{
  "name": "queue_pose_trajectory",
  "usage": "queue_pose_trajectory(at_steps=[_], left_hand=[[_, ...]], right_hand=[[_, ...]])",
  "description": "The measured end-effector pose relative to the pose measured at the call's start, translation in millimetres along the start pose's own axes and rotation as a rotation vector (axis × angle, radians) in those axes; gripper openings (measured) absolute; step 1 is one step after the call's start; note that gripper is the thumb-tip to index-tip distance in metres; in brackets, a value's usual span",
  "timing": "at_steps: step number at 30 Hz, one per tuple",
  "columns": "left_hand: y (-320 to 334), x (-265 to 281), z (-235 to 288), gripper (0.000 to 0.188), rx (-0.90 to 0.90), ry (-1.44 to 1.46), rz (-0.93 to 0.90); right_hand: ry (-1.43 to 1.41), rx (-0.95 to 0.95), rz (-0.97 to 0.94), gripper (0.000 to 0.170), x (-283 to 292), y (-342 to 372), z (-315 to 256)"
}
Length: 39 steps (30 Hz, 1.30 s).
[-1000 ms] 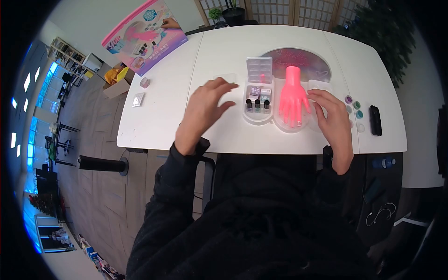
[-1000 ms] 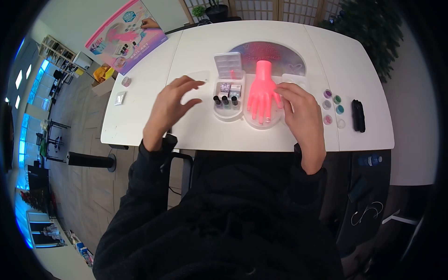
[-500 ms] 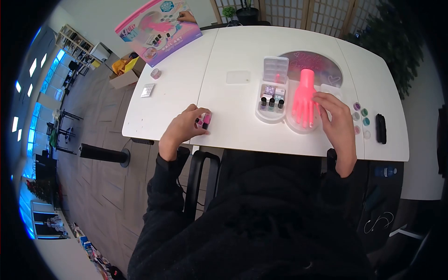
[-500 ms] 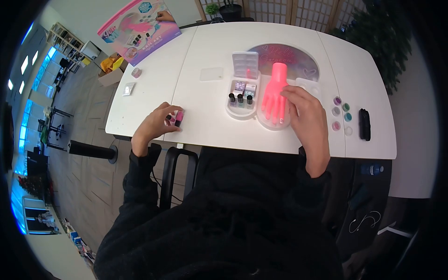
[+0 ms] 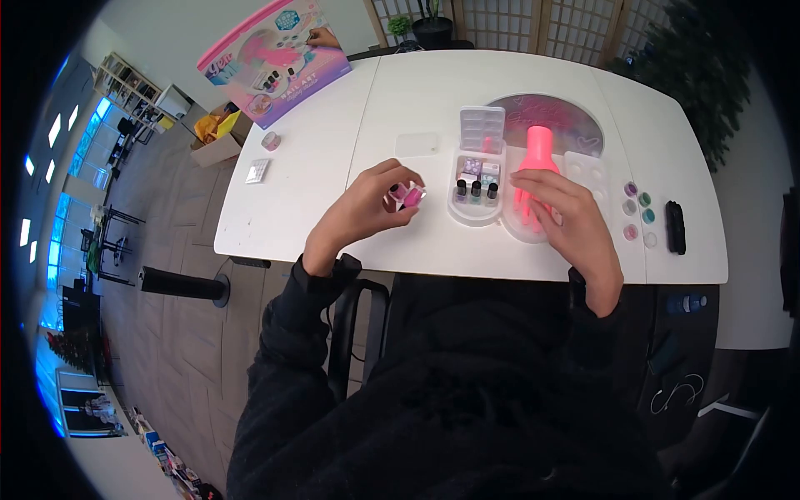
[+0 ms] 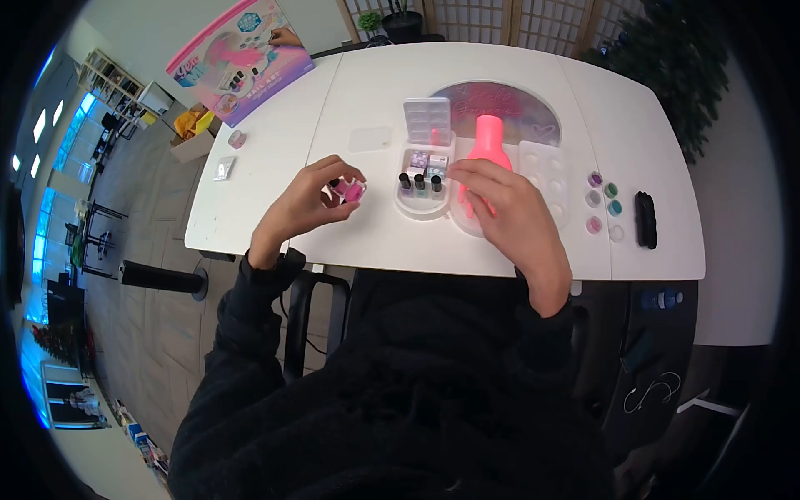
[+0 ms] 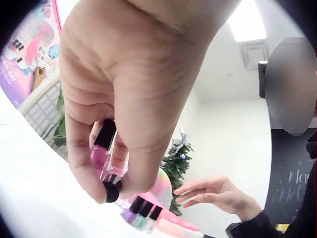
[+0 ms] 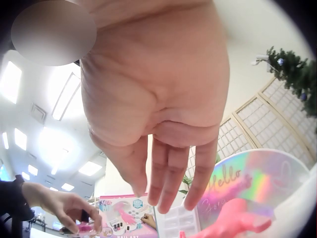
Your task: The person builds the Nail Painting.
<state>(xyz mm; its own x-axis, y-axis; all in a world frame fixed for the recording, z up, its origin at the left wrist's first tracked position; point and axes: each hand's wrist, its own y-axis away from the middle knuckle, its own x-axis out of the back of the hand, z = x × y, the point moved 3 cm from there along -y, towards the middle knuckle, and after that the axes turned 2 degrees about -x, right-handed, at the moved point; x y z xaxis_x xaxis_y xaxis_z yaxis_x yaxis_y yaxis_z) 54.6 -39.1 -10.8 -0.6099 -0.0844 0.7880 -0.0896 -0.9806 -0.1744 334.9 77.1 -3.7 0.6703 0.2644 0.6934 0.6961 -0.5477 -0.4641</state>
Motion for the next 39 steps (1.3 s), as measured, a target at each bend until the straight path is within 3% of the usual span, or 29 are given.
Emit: queue_pose_trajectory(at_steps=[4, 6, 8, 10, 11, 13, 18, 20, 22, 24, 28, 30, 32, 39], left_hand=[[-24, -11, 38, 0.032, -0.090, 0.091, -0.007], [-34, -19, 51, 0.037, -0.147, 0.286, -0.061], [-42, -27, 61, 0.039, -0.194, 0.268, -0.096], [-45, -35, 68, 0.035, -0.042, 0.496, -0.171], [-45, -40, 69, 0.033, -0.033, 0.511, -0.157], [-44, -42, 73, 0.030, -0.041, 0.539, -0.137], [-48, -43, 59, 0.018, -0.112, 0.601, -0.062], [-46, -35, 53, 0.013, -0.064, 0.425, -0.036], [-42, -33, 48, 0.014, -0.060, 0.370, -0.011], [-38, -31, 50, 0.020, -0.041, 0.207, 0.040], [-36, -41, 39, 0.027, -0.064, 0.139, 0.035], [-36, -45, 41, 0.027, -0.199, 0.075, 0.119], [-36, -50, 39, 0.026, -0.177, 0.080, 0.130], [-35, -54, 34, 0.025, -0.268, -0.029, 0.153]], right_hand=[[-0.125, 0.084, -0.029, 0.044, -7, -9, -28], [-0.109, 0.159, -0.082, 0.048, -14, -10, -33], [-0.155, 0.114, -0.112, 0.049, -16, -8, -30], [-0.196, 0.137, -0.057, 0.039, -12, -8, -29], [-0.193, 0.135, -0.052, 0.039, -11, -8, -26], [-0.163, 0.144, -0.013, 0.022, -7, -5, -21], [-0.147, 0.081, 0.017, 0.022, 1, -1, -13], [-0.131, 0.056, 0.046, 0.023, 3, -1, -10], [-0.064, 0.015, 0.159, 0.022, 9, 1, -7], [-0.026, -0.049, 0.143, 0.021, 13, 3, -5], [0.034, -0.106, 0.163, 0.022, 9, 5, 2], [0.024, -0.109, 0.162, 0.022, 7, 6, 6], [0.014, -0.109, 0.164, 0.021, 5, 7, 8], [-0.089, -0.181, 0.096, 0.033, -2, 5, 11]])
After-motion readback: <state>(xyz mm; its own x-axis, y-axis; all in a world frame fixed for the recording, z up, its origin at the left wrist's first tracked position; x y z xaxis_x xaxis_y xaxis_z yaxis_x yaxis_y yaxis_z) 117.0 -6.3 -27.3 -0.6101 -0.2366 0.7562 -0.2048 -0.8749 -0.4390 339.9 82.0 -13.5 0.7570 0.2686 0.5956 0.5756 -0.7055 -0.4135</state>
